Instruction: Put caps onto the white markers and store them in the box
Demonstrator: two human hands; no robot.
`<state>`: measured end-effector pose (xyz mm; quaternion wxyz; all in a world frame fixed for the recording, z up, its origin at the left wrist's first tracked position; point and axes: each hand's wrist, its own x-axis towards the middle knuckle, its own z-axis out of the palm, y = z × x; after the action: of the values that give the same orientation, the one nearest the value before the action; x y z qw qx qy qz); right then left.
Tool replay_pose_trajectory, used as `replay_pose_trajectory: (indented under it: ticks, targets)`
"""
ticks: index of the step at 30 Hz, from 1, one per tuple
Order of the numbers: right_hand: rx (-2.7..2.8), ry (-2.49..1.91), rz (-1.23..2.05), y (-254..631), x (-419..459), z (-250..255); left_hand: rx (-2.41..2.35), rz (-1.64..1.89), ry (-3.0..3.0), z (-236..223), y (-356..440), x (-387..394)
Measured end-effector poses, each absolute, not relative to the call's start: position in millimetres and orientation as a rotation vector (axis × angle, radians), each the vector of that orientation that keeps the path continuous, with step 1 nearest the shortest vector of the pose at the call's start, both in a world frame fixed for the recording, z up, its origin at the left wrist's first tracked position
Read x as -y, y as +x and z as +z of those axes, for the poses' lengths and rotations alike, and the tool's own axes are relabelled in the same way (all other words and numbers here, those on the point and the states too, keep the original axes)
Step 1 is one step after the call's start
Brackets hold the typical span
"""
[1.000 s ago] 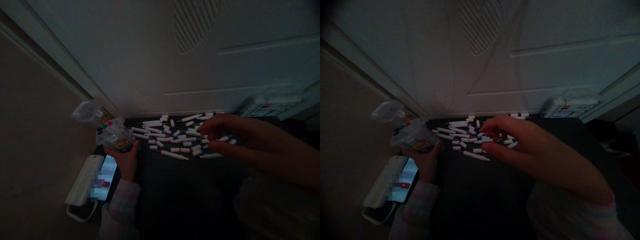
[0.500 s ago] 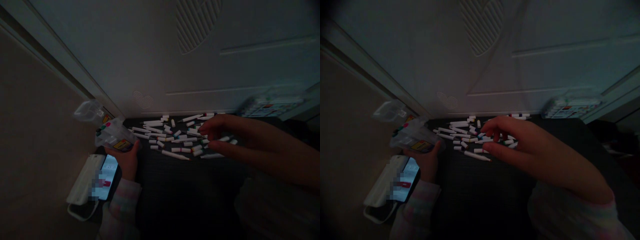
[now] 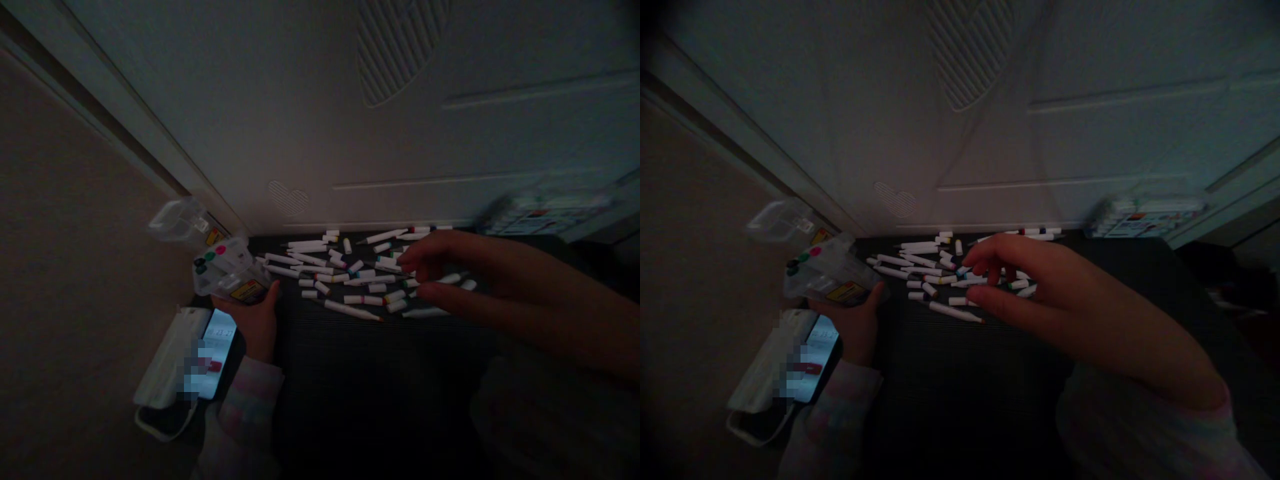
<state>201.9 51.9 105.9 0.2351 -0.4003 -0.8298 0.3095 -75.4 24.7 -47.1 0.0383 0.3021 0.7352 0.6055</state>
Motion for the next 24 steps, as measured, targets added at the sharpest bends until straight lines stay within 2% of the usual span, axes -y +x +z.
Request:
replay_pose_trajectory:
  ticks: [13,24]
  targets:
    - [2.286,-1.093,0.840,201.1,-51.2,106.9,-2.348,1.774,0.816,-53.9,-75.9,-19.7]
    - [2.282,-1.109,0.831,201.3,-51.5,108.2,-2.248,1.855,0.858,-46.4,-71.9,-20.9]
